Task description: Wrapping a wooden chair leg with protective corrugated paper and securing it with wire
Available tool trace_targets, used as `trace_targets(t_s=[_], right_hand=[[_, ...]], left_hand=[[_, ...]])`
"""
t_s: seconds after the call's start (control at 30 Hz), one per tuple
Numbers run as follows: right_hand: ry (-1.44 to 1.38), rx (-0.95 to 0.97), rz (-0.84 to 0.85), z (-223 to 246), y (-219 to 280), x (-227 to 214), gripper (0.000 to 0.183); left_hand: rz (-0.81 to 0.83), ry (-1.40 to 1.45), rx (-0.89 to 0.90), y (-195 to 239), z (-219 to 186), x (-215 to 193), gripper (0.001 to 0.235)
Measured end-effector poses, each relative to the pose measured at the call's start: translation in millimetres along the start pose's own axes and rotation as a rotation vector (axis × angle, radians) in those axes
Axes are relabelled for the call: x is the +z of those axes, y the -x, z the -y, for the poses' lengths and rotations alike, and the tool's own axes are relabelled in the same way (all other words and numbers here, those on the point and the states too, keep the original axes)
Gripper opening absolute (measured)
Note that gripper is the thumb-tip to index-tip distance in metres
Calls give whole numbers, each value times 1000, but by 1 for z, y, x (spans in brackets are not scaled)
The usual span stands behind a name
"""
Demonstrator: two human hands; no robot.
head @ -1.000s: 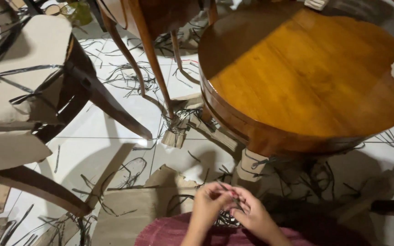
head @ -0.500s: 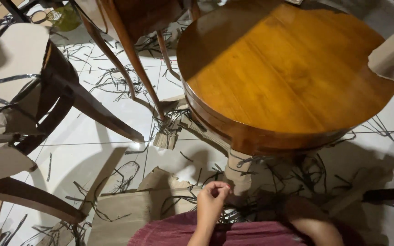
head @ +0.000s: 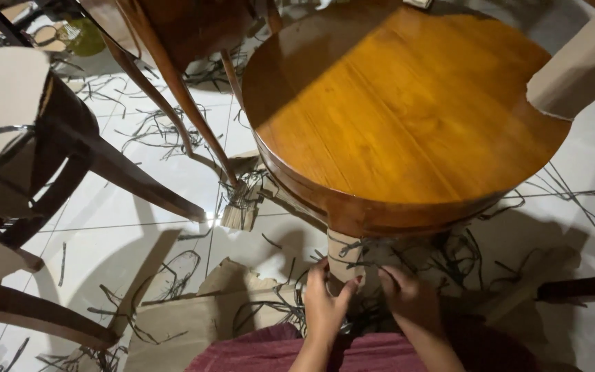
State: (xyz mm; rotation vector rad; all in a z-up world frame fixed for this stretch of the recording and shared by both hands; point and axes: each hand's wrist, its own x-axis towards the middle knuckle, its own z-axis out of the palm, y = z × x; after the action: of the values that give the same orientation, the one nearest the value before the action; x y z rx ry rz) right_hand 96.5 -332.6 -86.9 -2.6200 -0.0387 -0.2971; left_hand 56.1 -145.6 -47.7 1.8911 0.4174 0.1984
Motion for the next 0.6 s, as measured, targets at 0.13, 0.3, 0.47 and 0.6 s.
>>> trace_targets(t_s=[0.13,0.3,0.47,0.6], right_hand=[[-89,-194,-148,-6,-7,24,29],[-495,-56,53,-4,-32,31,32],[-518,47,275,-20,-56,70,35],[-819,-110,397,-27,-67,93,28]], left_hand=[[-16,32,128,-7,15,7,71],[196,238,-136,-50,55,18,67],[282,591,-244,-50,3,-13,56],[306,1127,-216,-70,31,4,58]])
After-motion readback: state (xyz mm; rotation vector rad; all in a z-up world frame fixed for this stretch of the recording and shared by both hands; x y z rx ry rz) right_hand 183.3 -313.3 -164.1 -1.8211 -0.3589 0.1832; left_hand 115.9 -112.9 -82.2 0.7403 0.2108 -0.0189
